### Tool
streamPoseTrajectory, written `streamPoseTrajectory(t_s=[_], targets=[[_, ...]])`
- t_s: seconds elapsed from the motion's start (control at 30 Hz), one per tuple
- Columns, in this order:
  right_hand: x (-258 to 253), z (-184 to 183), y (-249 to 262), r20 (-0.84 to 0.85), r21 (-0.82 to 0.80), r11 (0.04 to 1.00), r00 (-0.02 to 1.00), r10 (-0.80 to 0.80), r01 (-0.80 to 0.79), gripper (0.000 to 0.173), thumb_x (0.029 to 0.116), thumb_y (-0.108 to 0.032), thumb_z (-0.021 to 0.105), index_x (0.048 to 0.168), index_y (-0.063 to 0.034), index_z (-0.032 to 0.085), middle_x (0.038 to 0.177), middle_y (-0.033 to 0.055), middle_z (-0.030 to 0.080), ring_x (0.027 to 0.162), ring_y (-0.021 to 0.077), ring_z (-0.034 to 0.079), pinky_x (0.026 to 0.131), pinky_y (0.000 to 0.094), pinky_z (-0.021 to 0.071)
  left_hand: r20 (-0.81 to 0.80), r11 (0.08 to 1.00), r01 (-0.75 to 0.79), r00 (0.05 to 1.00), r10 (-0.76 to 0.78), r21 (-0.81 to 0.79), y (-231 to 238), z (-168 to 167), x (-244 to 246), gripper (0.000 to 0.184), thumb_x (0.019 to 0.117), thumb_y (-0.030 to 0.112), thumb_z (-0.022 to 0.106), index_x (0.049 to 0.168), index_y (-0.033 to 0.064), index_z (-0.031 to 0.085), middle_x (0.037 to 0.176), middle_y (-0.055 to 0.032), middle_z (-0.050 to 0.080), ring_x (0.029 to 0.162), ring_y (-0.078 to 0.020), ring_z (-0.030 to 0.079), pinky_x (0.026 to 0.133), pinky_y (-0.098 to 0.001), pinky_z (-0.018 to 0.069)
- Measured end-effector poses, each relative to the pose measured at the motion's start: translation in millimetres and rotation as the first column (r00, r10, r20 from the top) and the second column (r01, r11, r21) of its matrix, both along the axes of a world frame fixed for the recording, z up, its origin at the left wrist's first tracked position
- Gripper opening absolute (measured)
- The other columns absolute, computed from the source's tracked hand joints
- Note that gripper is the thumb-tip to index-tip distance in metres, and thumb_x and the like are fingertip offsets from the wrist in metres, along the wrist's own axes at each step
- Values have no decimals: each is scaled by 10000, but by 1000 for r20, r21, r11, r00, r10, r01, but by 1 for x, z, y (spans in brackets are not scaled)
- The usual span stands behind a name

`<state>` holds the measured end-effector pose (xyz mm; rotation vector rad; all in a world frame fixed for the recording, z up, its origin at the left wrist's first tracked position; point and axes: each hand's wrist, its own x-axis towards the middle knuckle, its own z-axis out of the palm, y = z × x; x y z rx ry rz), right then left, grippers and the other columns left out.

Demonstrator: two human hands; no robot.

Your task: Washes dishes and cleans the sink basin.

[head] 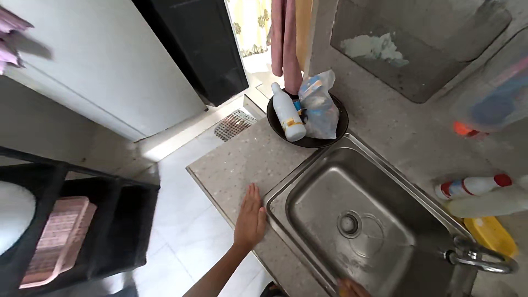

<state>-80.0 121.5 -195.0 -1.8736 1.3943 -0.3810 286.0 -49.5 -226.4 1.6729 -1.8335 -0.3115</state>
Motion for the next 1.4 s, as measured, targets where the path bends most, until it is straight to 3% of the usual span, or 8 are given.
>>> streamPoseTrajectory(t_s=[0.3, 0.5, 0.63, 0.8, 0.9, 1.0, 1.23, 1.4], targets=[[241, -1, -213, -41, 23, 957, 957, -287, 288, 578, 1069, -262, 487, 1519, 86, 382, 1611, 383, 208, 1485, 521, 287, 1196, 547, 328, -46, 998, -25, 999, 22, -63, 4, 2, -4, 712, 1092, 406, 150, 1530, -121, 339, 1615, -285, 320, 1519, -391, 314, 1248, -478, 260], [195, -15, -348, 85, -50, 679, 681, -727, 732, 539, 1112, -205, 345, 1554, 96, 284, 1640, 359, 142, 1522, 509, 194, 1232, 540, 263, 24, 998, 25, 999, -24, -62, 3, 6, -8, 720, 1096, 422, 157, 1509, -121, 387, 1585, -288, 375, 1504, -376, 351, 1239, -480, 274], [147, -18, -417, 40, -96, 536, 542, -840, 838, 706, 1021, -190, 588, 1596, 19, 235, 1628, 357, 165, 1505, 492, 248, 1198, 508, 337, 10, 999, -25, 1000, 26, -46, 1, 3, -7, 733, 1091, 436, 144, 1529, -114, 352, 1601, -287, 345, 1511, -383, 335, 1240, -470, 278], [216, -22, -320, 89, -55, 694, 696, -712, 718, 595, 1116, -287, 333, 1601, 32, 202, 1673, 303, 94, 1539, 468, 189, 1220, 559, 291, -54, 996, -60, 997, 56, -69, 0, 4, -6, 758, 1095, 462, 136, 1524, -126, 345, 1600, -306, 330, 1514, -394, 322, 1238, -451, 285], [250, -9, -238, -27, 23, 863, 863, -504, 504, 600, 1070, -316, 489, 1530, 48, 365, 1593, 343, 273, 1424, 475, 410, 1117, 548, 438, -97, 999, -22, 995, 18, -42, 4, 0, -2, 752, 1094, 466, 135, 1542, -105, 331, 1618, -273, 322, 1527, -364, 306, 1251, -455, 266], [237, 12, -192, -135, 160, 964, 972, -190, 211, 609, 1078, -390, 446, 1581, -56, 368, 1638, 288, 262, 1484, 462, 334, 1150, 607, 359, -166, 998, 64, 984, -68, -30, 3, -1, 4, 775, 1090, 501, 137, 1543, -94, 339, 1622, -258, 327, 1532, -345, 303, 1258, -464, 251], [47, 15, -51, 255, 241, 965, 953, -167, 104, 327, 1060, -187, 533, 1229, 23, 718, 1341, 187, 661, 1218, 235, 658, 1062, 366, 514, -114, 985, 174, 978, -174, -8, 0, -4, 10, 795, 1073, 512, 117, 1543, -86, 347, 1619, -262, 331, 1539, -377, 269, 1264, -505, 196], [-90, 29, 69, -70, 261, 897, 934, -351, 357, 223, 977, -109, 642, 1106, 21, 769, 1200, 181, 730, 1179, 313, 676, 1095, 485, 481, -99, 989, 144, 985, -141, 26, 0, -5, 11, 798, 1063, 519, 113, 1550, -66, 351, 1625, -249, 329, 1540, -391, 261, 1262, -519, 193]])
